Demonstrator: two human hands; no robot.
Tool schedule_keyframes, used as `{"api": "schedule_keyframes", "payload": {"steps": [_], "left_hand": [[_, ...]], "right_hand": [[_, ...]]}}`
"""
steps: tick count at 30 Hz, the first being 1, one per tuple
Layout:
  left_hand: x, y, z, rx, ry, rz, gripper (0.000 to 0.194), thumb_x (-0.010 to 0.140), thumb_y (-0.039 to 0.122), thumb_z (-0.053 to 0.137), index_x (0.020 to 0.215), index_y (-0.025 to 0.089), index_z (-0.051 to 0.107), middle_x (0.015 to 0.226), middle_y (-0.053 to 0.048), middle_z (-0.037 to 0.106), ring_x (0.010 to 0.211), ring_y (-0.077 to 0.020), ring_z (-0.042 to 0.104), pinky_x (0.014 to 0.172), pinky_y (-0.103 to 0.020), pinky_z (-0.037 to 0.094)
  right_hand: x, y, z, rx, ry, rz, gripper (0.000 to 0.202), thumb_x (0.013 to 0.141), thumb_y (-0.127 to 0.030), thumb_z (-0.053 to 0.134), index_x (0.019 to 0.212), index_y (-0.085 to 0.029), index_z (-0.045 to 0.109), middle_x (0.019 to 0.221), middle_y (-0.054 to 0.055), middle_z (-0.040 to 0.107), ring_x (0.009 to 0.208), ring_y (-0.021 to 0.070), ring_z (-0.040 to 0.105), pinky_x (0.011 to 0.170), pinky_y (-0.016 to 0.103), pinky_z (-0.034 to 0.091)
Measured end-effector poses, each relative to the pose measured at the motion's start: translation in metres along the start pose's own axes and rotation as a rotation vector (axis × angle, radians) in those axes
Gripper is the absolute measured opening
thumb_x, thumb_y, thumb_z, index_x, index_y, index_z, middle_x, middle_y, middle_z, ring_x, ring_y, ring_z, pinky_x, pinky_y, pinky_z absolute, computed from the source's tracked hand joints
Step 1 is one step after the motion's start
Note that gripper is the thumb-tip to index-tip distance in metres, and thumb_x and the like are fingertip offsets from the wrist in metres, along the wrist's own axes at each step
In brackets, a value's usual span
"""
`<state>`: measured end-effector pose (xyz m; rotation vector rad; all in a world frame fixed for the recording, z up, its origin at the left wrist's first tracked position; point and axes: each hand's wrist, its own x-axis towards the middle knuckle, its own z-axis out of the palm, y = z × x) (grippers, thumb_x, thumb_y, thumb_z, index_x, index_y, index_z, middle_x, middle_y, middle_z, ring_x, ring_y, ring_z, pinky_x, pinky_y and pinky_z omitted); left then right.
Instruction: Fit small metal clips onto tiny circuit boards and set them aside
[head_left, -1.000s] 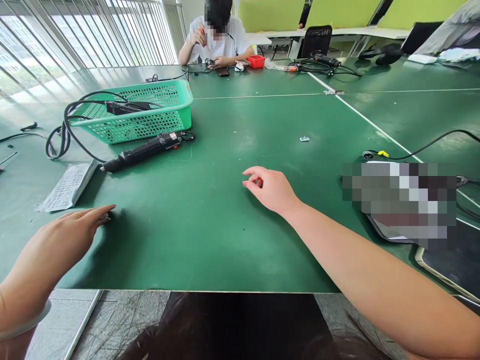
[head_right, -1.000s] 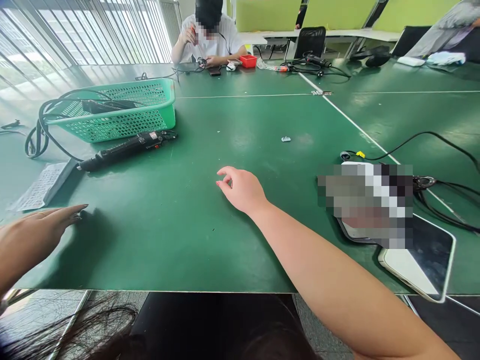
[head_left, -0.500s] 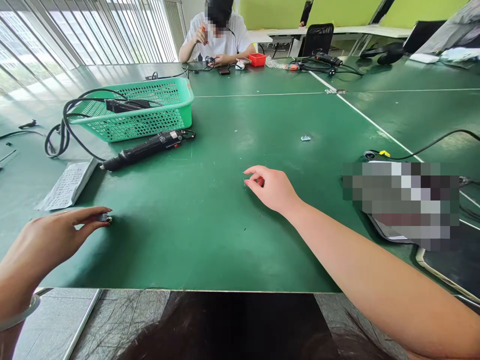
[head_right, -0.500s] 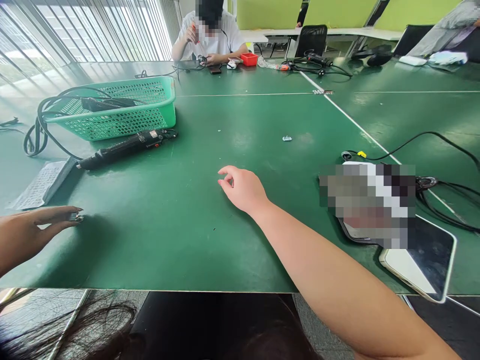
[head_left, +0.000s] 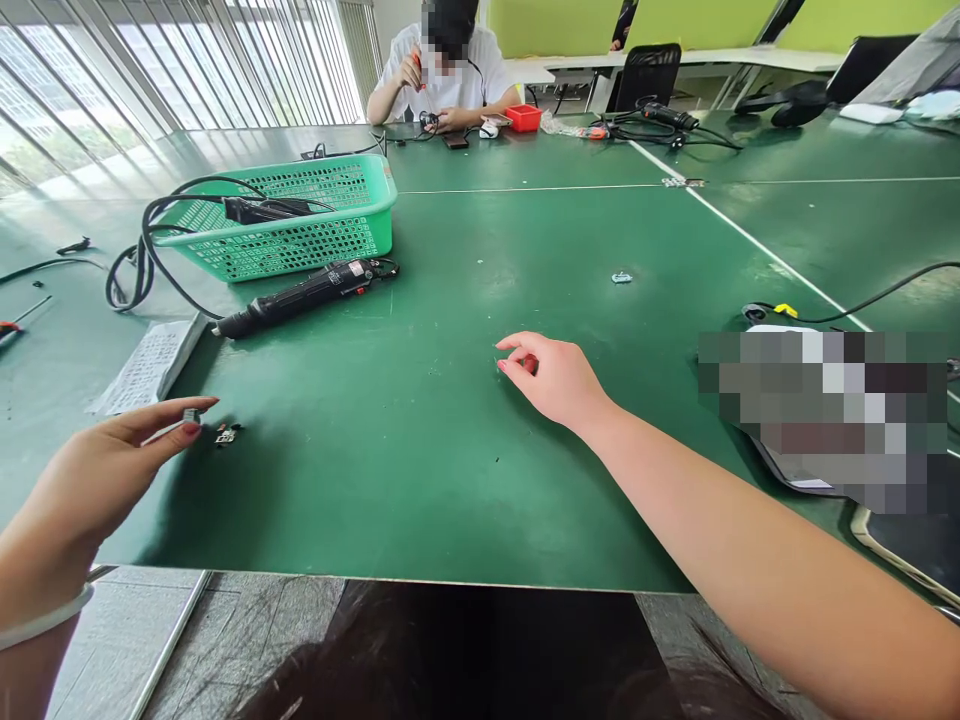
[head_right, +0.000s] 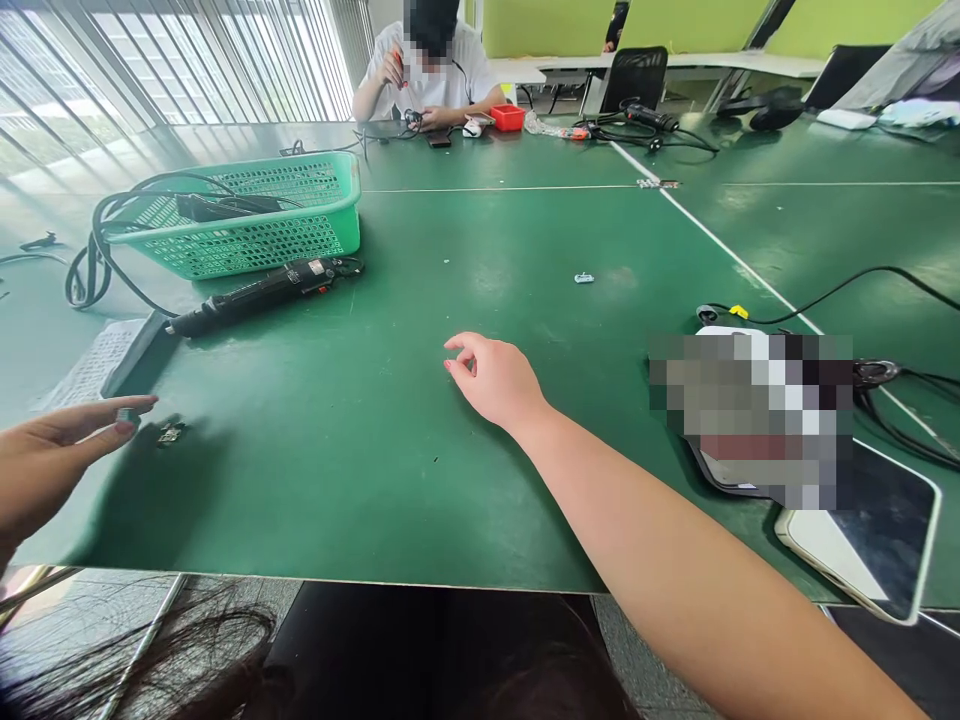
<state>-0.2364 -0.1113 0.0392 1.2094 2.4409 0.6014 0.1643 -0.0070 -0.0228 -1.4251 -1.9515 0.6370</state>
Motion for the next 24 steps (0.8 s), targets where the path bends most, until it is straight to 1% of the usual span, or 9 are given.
{"api": "schedule_keyframes", "payload": {"steps": [3,6,11,14,16,18,20,22,24], "left_hand": [[-0.013,0.019,0.006,-0.118,-0.062,-0.043,0.046,0.088,0.041,0.059,0.131,0.024,0.062,0.143,-0.005,0.064,0.142,-0.0294,0.05,0.12,-0.045,0.033],[-0.019,0.036,0.025,-0.192,-0.101,0.012,0.044,0.087,0.037,0.06,0.127,0.018,0.062,0.143,-0.009,0.064,0.135,-0.0274,0.054,0.116,-0.038,0.037],[-0.021,0.076,0.079,-0.307,-0.232,0.254,0.037,0.086,0.039,0.062,0.117,0.018,0.068,0.126,-0.01,0.073,0.118,-0.0247,0.064,0.108,-0.037,0.043],[-0.03,0.115,0.118,-0.427,-0.371,0.395,0.028,0.087,0.034,0.062,0.11,0.018,0.071,0.117,-0.009,0.076,0.109,-0.0215,0.067,0.104,-0.035,0.045],[-0.039,0.143,0.142,-0.597,-0.495,0.428,0.025,0.089,0.028,0.061,0.11,0.018,0.071,0.116,-0.009,0.076,0.111,-0.0193,0.067,0.104,-0.033,0.045],[-0.048,0.169,0.162,-0.738,-0.604,0.417,0.024,0.09,0.026,0.062,0.11,0.018,0.071,0.113,-0.009,0.076,0.108,-0.0185,0.066,0.102,-0.033,0.046],[-0.053,0.187,0.174,-0.872,-0.652,0.356,0.022,0.092,0.026,0.06,0.109,0.017,0.071,0.11,-0.008,0.076,0.103,-0.018,0.066,0.1,-0.034,0.046],[-0.053,0.195,0.179,-1.003,-0.669,0.284,0.019,0.094,0.023,0.058,0.107,0.016,0.071,0.105,-0.007,0.075,0.102,-0.0165,0.066,0.101,-0.034,0.045],[-0.05,0.195,0.179,-1.107,-0.687,0.213,0.017,0.095,0.019,0.057,0.103,0.016,0.071,0.101,-0.006,0.074,0.102,-0.0146,0.065,0.105,-0.034,0.044]], "right_hand": [[0.0,-0.001,0.0,0.004,-0.004,-0.003,0.018,0.09,-0.027,0.059,0.104,-0.024,0.07,0.082,0.0,0.075,0.067,0.0169,0.062,0.064,0.032,0.047],[0.0,0.0,0.001,0.001,-0.007,-0.007,0.018,0.09,-0.026,0.059,0.104,-0.023,0.07,0.081,0.001,0.075,0.067,0.017,0.063,0.065,0.033,0.047],[0.0,0.001,0.001,0.002,-0.007,-0.022,0.02,0.09,-0.029,0.059,0.106,-0.023,0.07,0.083,0.001,0.076,0.066,0.0164,0.062,0.064,0.032,0.047],[0.0,0.001,0.0,-0.001,-0.007,-0.006,0.021,0.091,-0.028,0.059,0.107,-0.022,0.07,0.082,0.001,0.075,0.066,0.0162,0.061,0.065,0.032,0.047],[0.0,0.002,-0.002,-0.004,0.004,0.0,0.022,0.091,-0.027,0.059,0.109,-0.022,0.071,0.083,0.001,0.076,0.067,0.0162,0.061,0.066,0.032,0.047],[0.001,0.003,-0.004,0.005,0.02,0.006,0.022,0.092,-0.026,0.058,0.109,-0.022,0.071,0.085,0.001,0.076,0.068,0.0163,0.062,0.068,0.032,0.048],[0.003,0.005,-0.005,0.021,0.025,0.02,0.023,0.092,-0.023,0.057,0.109,-0.022,0.073,0.088,0.002,0.077,0.07,0.0163,0.064,0.072,0.033,0.049],[0.005,0.006,-0.007,0.011,0.006,0.037,0.023,0.09,-0.02,0.06,0.108,-0.022,0.074,0.09,0.002,0.077,0.072,0.0163,0.065,0.074,0.033,0.05],[0.006,0.006,-0.007,-0.038,-0.035,0.039,0.021,0.087,-0.017,0.066,0.104,-0.022,0.076,0.091,0.002,0.077,0.073,0.0166,0.064,0.075,0.033,0.05]]}}
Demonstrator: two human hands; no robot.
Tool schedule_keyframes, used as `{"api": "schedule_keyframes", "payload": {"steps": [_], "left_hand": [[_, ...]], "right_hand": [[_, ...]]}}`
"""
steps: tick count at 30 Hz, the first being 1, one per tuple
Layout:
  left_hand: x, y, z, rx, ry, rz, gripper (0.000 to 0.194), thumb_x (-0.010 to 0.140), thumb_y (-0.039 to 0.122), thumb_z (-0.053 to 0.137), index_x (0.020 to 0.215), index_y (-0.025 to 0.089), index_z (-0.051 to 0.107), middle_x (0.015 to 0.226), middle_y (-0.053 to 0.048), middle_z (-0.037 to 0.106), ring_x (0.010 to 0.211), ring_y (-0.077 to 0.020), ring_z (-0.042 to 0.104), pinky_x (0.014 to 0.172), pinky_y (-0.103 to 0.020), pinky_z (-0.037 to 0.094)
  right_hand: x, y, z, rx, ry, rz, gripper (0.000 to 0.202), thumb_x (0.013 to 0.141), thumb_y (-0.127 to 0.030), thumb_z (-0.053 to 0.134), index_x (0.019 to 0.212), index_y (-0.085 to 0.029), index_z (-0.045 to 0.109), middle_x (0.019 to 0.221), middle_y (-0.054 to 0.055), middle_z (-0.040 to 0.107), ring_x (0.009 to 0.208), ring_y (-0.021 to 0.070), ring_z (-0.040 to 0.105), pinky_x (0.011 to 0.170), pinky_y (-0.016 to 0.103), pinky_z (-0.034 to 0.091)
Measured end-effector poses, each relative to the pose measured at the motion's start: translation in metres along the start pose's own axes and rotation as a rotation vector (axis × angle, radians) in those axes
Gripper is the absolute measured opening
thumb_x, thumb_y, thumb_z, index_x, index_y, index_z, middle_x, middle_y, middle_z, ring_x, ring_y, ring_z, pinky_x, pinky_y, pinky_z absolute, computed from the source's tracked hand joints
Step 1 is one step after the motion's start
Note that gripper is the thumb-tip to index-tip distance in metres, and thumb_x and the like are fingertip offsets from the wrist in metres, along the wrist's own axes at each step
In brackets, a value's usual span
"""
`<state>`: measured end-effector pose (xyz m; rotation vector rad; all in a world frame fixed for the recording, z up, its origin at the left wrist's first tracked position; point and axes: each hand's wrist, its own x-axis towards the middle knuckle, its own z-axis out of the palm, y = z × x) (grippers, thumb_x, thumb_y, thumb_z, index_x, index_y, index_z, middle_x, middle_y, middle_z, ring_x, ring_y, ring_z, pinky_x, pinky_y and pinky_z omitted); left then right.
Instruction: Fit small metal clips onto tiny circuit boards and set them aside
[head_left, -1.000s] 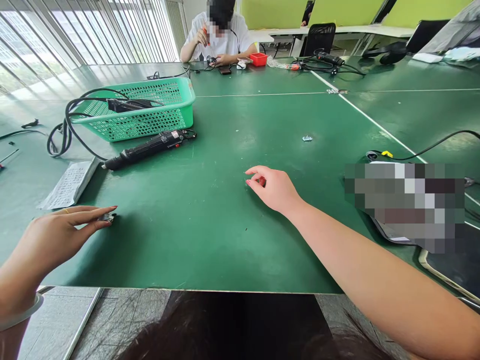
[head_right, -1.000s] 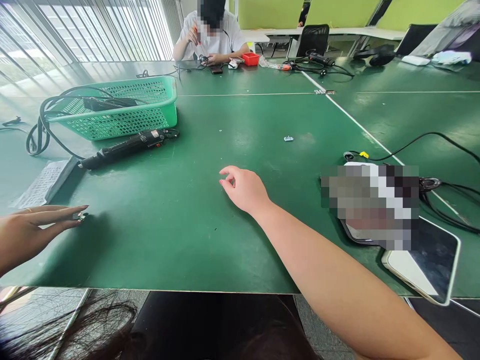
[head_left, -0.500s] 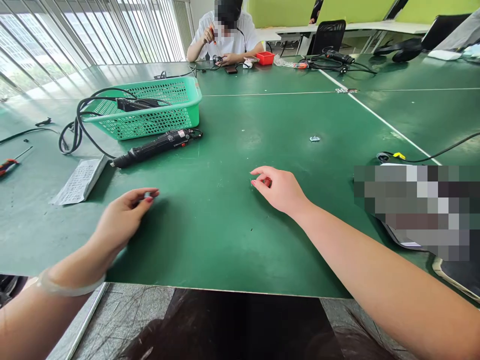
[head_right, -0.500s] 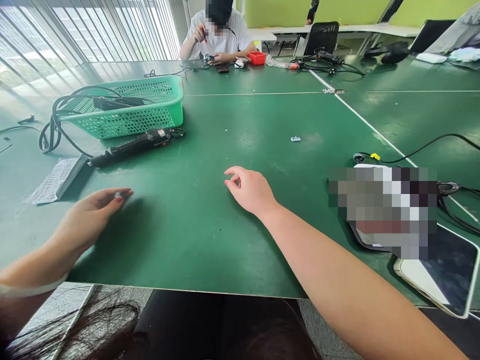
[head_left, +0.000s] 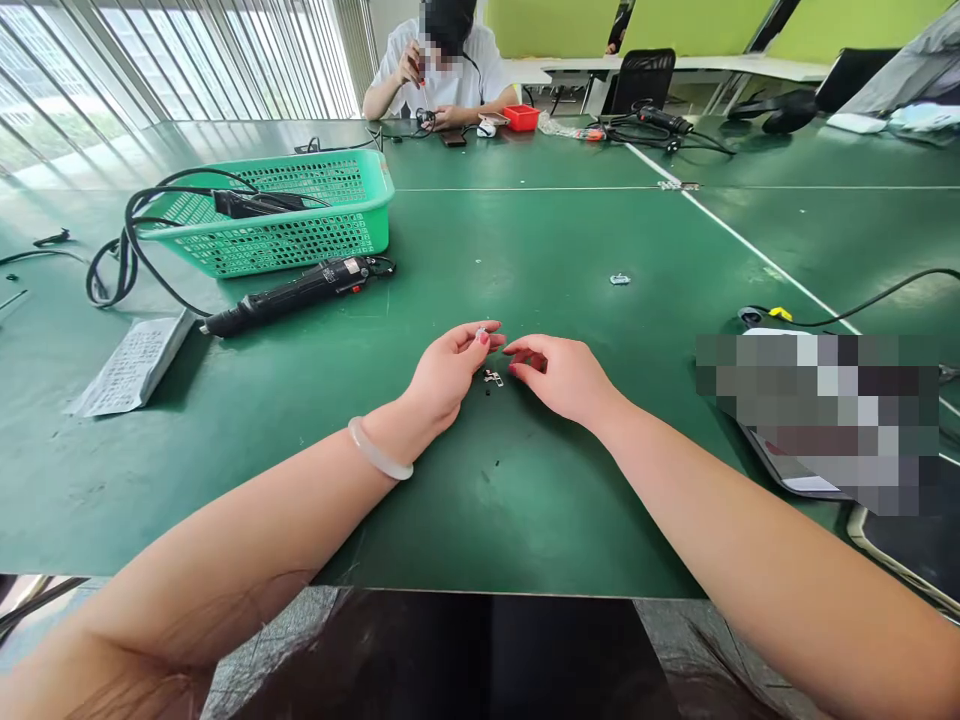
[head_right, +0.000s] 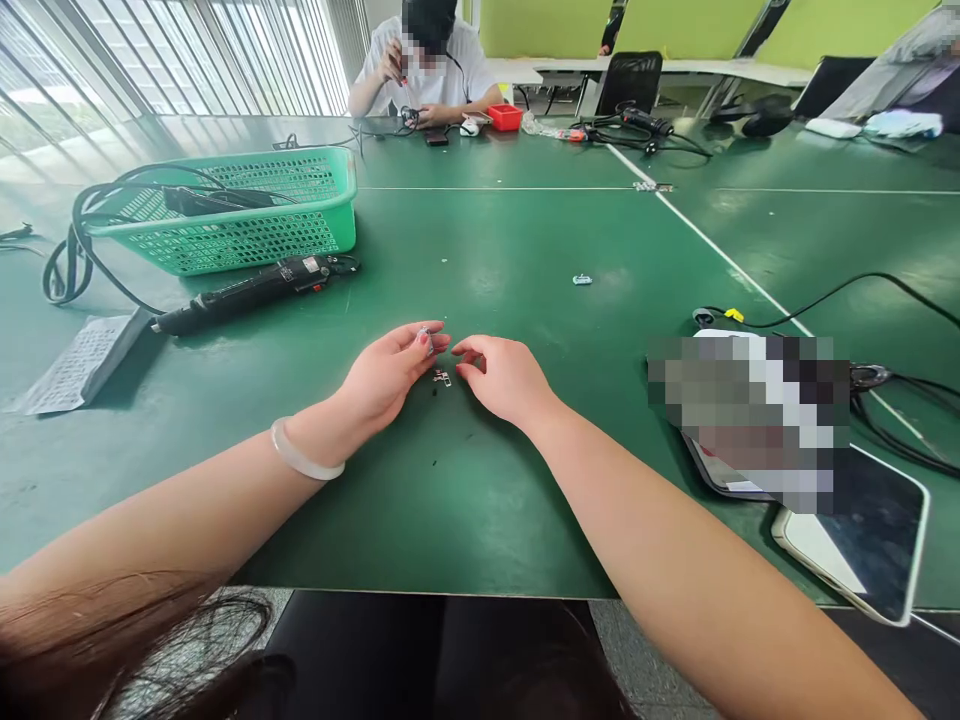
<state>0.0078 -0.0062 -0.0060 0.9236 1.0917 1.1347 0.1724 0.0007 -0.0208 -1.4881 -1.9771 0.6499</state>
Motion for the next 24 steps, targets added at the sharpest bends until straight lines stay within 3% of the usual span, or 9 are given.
{"api": "schedule_keyframes", "payload": {"steps": [5,11,15,20,24], "left_hand": [[0.0,0.001,-0.014,-0.152,-0.001,-0.038,0.016,0.096,0.016,0.056,0.099,0.016,0.072,0.1,-0.005,0.073,0.102,-0.0127,0.065,0.111,-0.034,0.041],[0.002,-0.003,-0.013,-0.187,-0.092,-0.032,0.018,0.095,0.013,0.056,0.097,0.015,0.074,0.095,-0.007,0.073,0.101,-0.0148,0.067,0.113,-0.037,0.04],[0.002,-0.004,-0.012,-0.211,-0.088,-0.038,0.019,0.096,0.011,0.054,0.097,0.014,0.073,0.099,-0.008,0.074,0.103,-0.0154,0.067,0.114,-0.038,0.04],[0.0,-0.002,-0.012,-0.22,-0.055,-0.061,0.02,0.098,0.012,0.052,0.098,0.014,0.071,0.109,-0.008,0.074,0.097,-0.013,0.068,0.112,-0.037,0.044],[-0.001,-0.001,-0.013,-0.198,-0.058,-0.068,0.02,0.098,0.014,0.051,0.1,0.014,0.071,0.114,-0.011,0.073,0.108,-0.0171,0.068,0.114,-0.04,0.044]], "right_hand": [[0.001,-0.002,0.001,-0.073,-0.072,-0.032,0.015,0.083,-0.019,0.073,0.096,-0.024,0.079,0.096,0.003,0.075,0.08,0.0176,0.063,0.074,0.033,0.049],[0.001,-0.006,0.006,-0.111,-0.074,-0.091,0.014,0.085,-0.025,0.074,0.098,-0.026,0.081,0.083,0.002,0.068,0.078,0.018,0.06,0.071,0.032,0.045],[0.002,-0.006,0.013,-0.151,-0.04,-0.129,0.019,0.088,-0.026,0.072,0.104,-0.029,0.081,0.083,0.003,0.067,0.083,0.0198,0.061,0.074,0.033,0.046],[0.003,-0.008,0.015,-0.22,-0.066,-0.163,0.017,0.092,-0.021,0.065,0.095,-0.024,0.081,0.089,0.005,0.071,0.091,0.022,0.062,0.079,0.034,0.046],[0.001,-0.011,0.012,-0.207,-0.054,-0.143,0.013,0.089,-0.017,0.065,0.085,-0.02,0.077,0.084,0.004,0.07,0.084,0.02,0.061,0.073,0.032,0.044]]}}
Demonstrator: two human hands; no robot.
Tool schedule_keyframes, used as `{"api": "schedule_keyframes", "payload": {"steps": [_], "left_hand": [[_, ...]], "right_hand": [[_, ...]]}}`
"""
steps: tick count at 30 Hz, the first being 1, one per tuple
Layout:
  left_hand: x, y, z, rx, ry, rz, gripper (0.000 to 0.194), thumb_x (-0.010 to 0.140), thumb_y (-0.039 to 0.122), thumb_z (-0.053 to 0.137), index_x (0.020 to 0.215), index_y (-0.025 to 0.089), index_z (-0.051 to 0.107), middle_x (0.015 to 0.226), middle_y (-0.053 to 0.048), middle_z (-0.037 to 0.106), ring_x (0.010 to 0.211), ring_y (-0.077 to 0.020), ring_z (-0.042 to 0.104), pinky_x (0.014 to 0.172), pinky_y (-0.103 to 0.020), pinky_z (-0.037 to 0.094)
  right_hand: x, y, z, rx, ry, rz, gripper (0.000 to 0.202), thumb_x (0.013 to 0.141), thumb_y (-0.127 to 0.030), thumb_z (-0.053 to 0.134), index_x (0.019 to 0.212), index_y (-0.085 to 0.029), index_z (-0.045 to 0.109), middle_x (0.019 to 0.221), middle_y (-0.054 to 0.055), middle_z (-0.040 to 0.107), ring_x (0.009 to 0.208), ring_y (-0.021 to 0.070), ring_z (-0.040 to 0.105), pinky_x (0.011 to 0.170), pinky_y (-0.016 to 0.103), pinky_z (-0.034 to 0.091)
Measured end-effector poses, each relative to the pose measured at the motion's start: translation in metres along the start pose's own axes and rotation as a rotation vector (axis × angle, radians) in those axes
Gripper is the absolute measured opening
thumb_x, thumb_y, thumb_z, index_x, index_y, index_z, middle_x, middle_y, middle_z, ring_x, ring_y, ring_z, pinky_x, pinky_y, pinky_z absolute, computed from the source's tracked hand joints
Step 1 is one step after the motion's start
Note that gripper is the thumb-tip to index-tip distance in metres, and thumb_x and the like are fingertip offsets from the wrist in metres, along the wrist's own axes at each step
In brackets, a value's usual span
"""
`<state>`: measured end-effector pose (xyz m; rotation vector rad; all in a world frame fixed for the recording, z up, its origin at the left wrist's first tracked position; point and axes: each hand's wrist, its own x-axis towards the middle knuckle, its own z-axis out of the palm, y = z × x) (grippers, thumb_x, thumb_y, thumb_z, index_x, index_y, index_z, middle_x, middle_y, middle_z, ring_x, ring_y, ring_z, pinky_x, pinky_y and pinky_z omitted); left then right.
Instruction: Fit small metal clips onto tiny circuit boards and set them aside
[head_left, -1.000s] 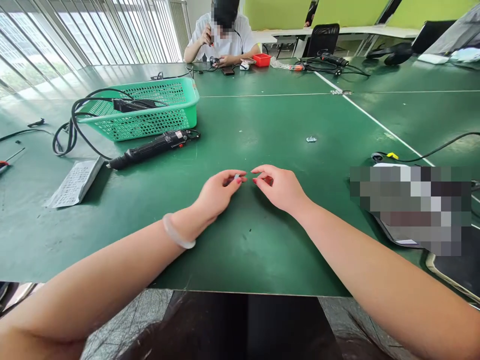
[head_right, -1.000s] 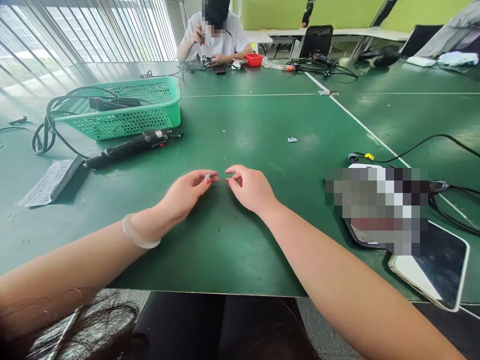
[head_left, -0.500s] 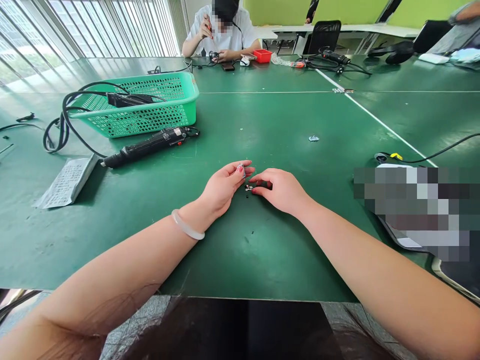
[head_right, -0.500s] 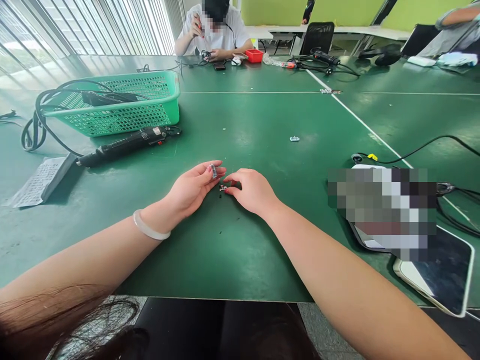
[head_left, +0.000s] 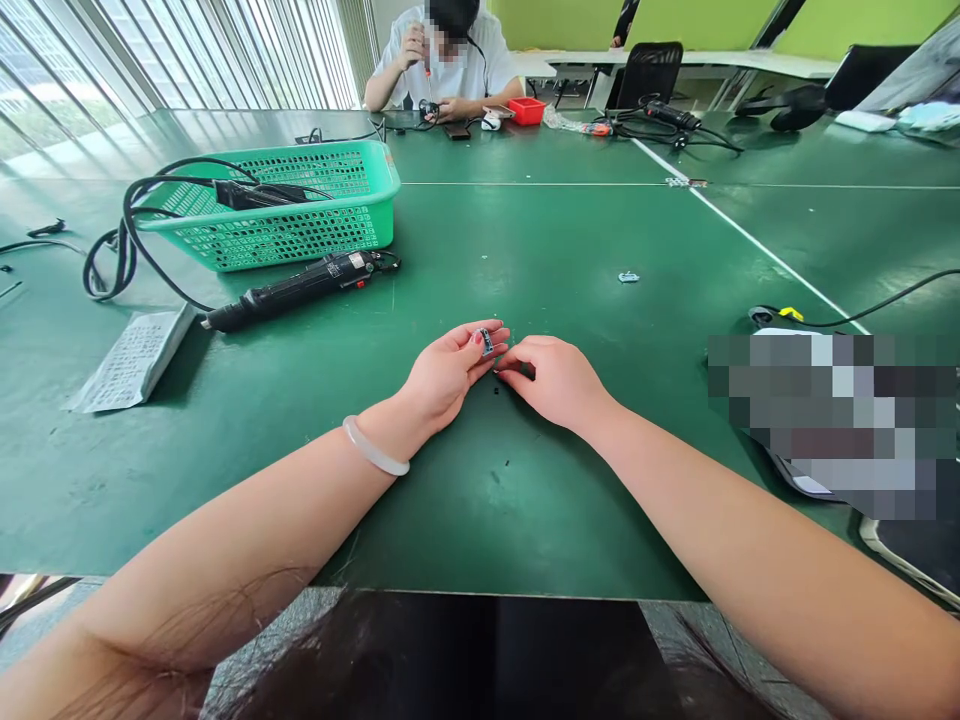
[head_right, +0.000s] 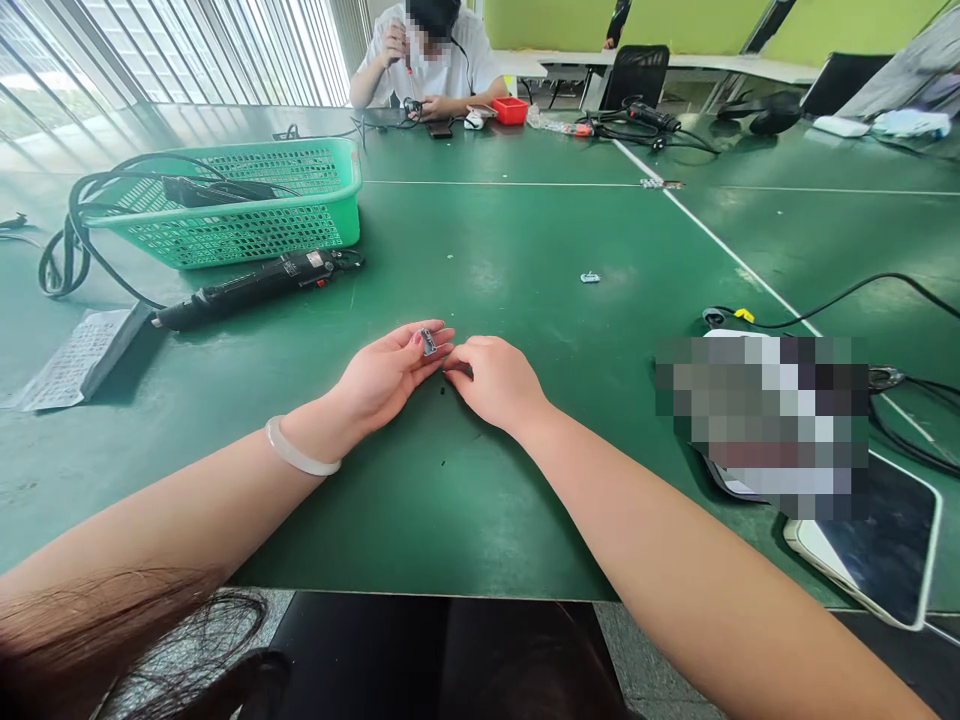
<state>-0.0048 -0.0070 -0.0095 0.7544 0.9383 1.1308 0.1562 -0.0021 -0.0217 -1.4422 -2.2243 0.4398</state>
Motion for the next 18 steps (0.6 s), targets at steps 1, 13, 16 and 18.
{"api": "schedule_keyframes", "payload": {"steps": [1,13,16,18], "left_hand": [[0.0,0.0,0.0,0.001,0.003,0.001,0.021,0.098,0.014,0.05,0.101,0.013,0.071,0.114,-0.012,0.073,0.109,-0.0172,0.068,0.114,-0.04,0.044],[-0.001,0.0,-0.001,0.042,-0.076,0.004,0.02,0.095,0.008,0.054,0.094,0.014,0.073,0.11,-0.008,0.073,0.086,-0.012,0.069,0.103,-0.039,0.049],[-0.002,-0.001,-0.001,0.02,-0.096,-0.001,0.022,0.094,0.004,0.054,0.091,0.013,0.073,0.104,-0.006,0.073,0.087,-0.012,0.07,0.106,-0.04,0.049],[-0.003,-0.001,-0.001,0.01,-0.104,-0.013,0.023,0.093,0.003,0.053,0.091,0.013,0.074,0.1,-0.006,0.074,0.088,-0.0123,0.071,0.11,-0.041,0.047]], "right_hand": [[-0.001,0.0,-0.001,0.015,0.0,0.003,0.012,0.088,-0.016,0.066,0.083,-0.02,0.076,0.084,0.004,0.069,0.082,0.0193,0.061,0.072,0.032,0.044],[-0.005,0.001,-0.014,0.789,0.145,0.255,0.027,0.069,-0.044,0.079,0.079,-0.02,0.07,0.081,0.006,0.075,0.075,0.0189,0.066,0.074,0.035,0.051],[-0.006,-0.001,-0.016,0.859,0.178,0.28,0.028,0.067,-0.041,0.08,0.084,-0.02,0.074,0.077,0.004,0.075,0.069,0.016,0.063,0.069,0.033,0.05],[-0.006,-0.003,-0.016,0.864,0.202,0.279,0.026,0.069,-0.04,0.079,0.085,-0.02,0.076,0.076,0.004,0.075,0.066,0.0143,0.06,0.068,0.032,0.049]]}}
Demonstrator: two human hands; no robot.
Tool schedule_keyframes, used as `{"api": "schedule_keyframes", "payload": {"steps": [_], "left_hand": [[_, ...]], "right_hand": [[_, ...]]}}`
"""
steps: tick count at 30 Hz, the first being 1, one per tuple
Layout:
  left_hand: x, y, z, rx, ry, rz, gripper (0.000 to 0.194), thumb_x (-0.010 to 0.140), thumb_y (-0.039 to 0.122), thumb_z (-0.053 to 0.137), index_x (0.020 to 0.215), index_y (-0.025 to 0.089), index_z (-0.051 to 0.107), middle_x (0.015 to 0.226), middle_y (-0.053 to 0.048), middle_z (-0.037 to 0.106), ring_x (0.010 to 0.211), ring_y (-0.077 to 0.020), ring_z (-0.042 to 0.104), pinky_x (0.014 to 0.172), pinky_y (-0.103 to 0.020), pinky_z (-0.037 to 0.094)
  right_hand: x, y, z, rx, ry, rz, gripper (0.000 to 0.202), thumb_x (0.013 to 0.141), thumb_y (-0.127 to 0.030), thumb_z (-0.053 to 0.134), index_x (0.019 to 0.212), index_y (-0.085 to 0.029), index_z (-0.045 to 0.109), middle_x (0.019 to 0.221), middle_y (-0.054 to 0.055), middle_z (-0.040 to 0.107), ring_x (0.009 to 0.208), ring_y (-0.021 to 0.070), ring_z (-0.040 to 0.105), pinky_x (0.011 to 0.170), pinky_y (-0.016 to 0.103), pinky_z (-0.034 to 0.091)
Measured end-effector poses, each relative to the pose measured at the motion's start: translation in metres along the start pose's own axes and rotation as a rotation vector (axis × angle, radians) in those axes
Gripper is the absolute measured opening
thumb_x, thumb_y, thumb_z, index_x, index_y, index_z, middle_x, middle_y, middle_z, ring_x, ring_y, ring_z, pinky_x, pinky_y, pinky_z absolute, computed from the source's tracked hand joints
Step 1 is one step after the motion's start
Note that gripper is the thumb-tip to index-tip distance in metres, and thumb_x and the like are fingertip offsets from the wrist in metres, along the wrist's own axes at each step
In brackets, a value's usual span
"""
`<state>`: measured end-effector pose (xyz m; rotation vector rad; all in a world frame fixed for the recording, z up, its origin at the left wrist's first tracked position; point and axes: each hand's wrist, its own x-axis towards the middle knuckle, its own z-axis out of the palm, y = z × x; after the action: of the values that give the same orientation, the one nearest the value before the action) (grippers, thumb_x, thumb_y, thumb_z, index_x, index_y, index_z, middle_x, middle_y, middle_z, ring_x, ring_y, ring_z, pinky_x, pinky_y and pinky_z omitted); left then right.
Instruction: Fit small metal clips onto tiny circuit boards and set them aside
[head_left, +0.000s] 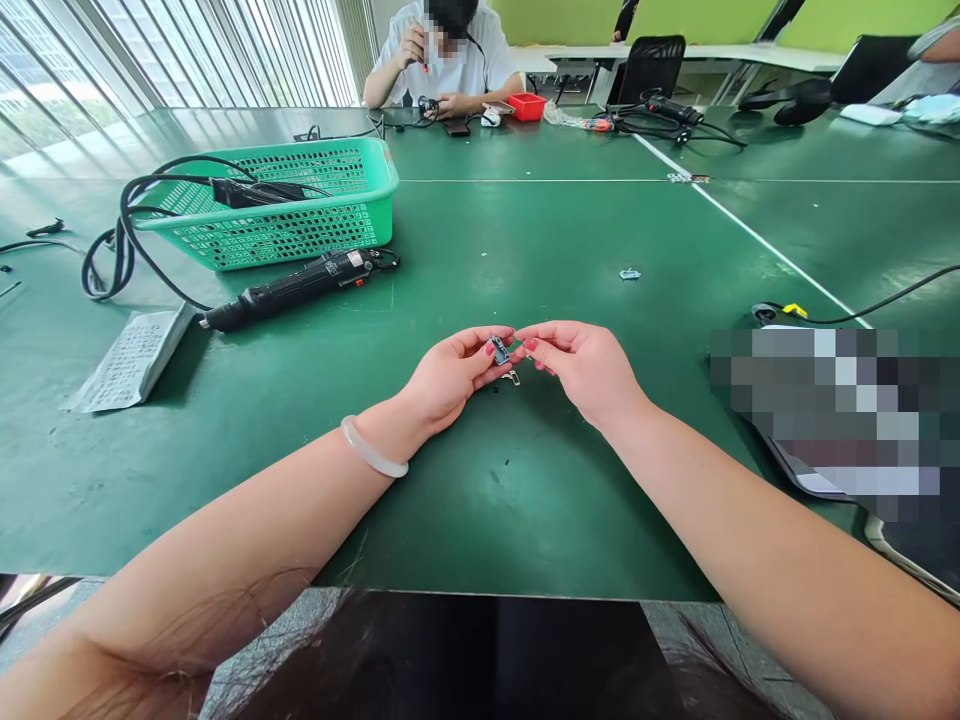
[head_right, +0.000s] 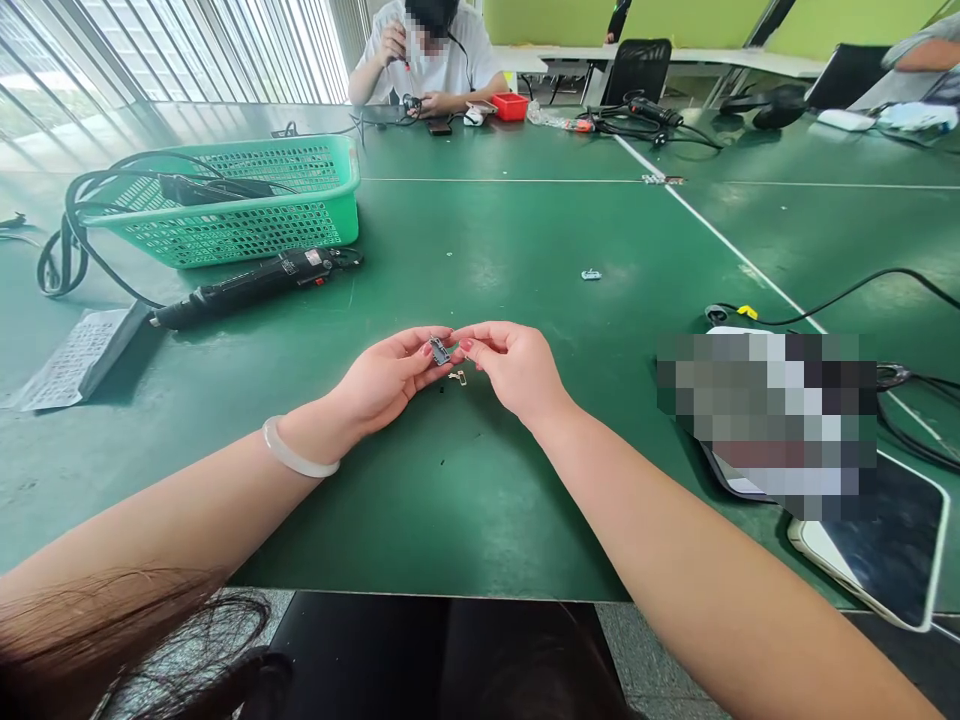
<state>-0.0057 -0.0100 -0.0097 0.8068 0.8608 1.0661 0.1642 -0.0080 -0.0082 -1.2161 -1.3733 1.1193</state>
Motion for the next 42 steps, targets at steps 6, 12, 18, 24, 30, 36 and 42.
{"api": "schedule_keyframes", "payload": {"steps": [6,12,18,24,30,36,42], "left_hand": [[0.0007,-0.0011,-0.0022,-0.011,-0.044,-0.036,0.023,0.093,0.004,0.055,0.097,0.014,0.075,0.101,-0.007,0.075,0.092,-0.0143,0.073,0.114,-0.043,0.046],[0.0,-0.0001,-0.0019,-0.024,-0.056,-0.063,0.024,0.094,0.005,0.055,0.098,0.015,0.077,0.096,-0.005,0.077,0.086,-0.0119,0.073,0.114,-0.043,0.047],[-0.0009,0.0012,-0.0001,-0.032,-0.066,-0.067,0.025,0.094,0.006,0.056,0.097,0.015,0.079,0.097,-0.006,0.077,0.091,-0.0121,0.072,0.114,-0.041,0.047],[-0.0007,-0.0009,-0.0028,0.027,-0.079,-0.051,0.026,0.093,0.006,0.057,0.102,0.016,0.08,0.103,-0.007,0.078,0.092,-0.0119,0.073,0.114,-0.04,0.047],[-0.002,-0.0005,-0.0022,0.079,-0.099,-0.034,0.027,0.091,0.007,0.06,0.107,0.015,0.079,0.102,-0.008,0.079,0.089,-0.0126,0.073,0.112,-0.042,0.049],[-0.003,0.0007,0.0011,0.105,-0.065,-0.041,0.03,0.092,0.003,0.056,0.107,0.015,0.079,0.102,-0.007,0.079,0.086,-0.0108,0.072,0.11,-0.04,0.051],[-0.0027,0.0015,0.001,0.157,-0.063,-0.039,0.03,0.09,0.003,0.058,0.109,0.016,0.078,0.1,-0.006,0.079,0.083,-0.0112,0.073,0.108,-0.042,0.051]], "right_hand": [[-0.0006,0.0026,0.0022,-0.026,0.051,-0.016,0.024,0.075,-0.042,0.075,0.083,-0.019,0.075,0.071,0.002,0.072,0.062,0.0128,0.057,0.067,0.032,0.049],[-0.0033,0.0017,0.0051,-0.044,0.009,-0.046,0.03,0.07,-0.049,0.08,0.073,-0.02,0.074,0.073,0.004,0.074,0.071,0.0179,0.065,0.075,0.035,0.052],[-0.0046,-0.0008,0.0056,-0.182,0.033,-0.077,0.041,0.069,-0.061,0.079,0.067,-0.021,0.071,0.07,0.004,0.072,0.068,0.0183,0.063,0.07,0.035,0.051],[-0.0042,0.0002,0.0033,-0.312,0.052,-0.136,0.042,0.073,-0.063,0.075,0.065,-0.022,0.071,0.069,0.003,0.072,0.063,0.017,0.059,0.064,0.033,0.047],[-0.0062,0.0008,0.0021,-0.399,0.064,-0.2,0.029,0.081,-0.047,0.071,0.066,-0.022,0.073,0.068,0.002,0.073,0.06,0.0157,0.055,0.061,0.032,0.043],[-0.0069,0.0002,0.0009,-0.475,0.083,-0.256,0.017,0.083,-0.03,0.069,0.068,-0.023,0.073,0.069,0.001,0.072,0.061,0.015,0.054,0.062,0.031,0.042],[-0.0087,-0.0014,-0.0002,-0.526,0.092,-0.302,0.019,0.084,-0.031,0.067,0.068,-0.024,0.075,0.072,0.002,0.072,0.063,0.0164,0.056,0.062,0.032,0.043]]}}
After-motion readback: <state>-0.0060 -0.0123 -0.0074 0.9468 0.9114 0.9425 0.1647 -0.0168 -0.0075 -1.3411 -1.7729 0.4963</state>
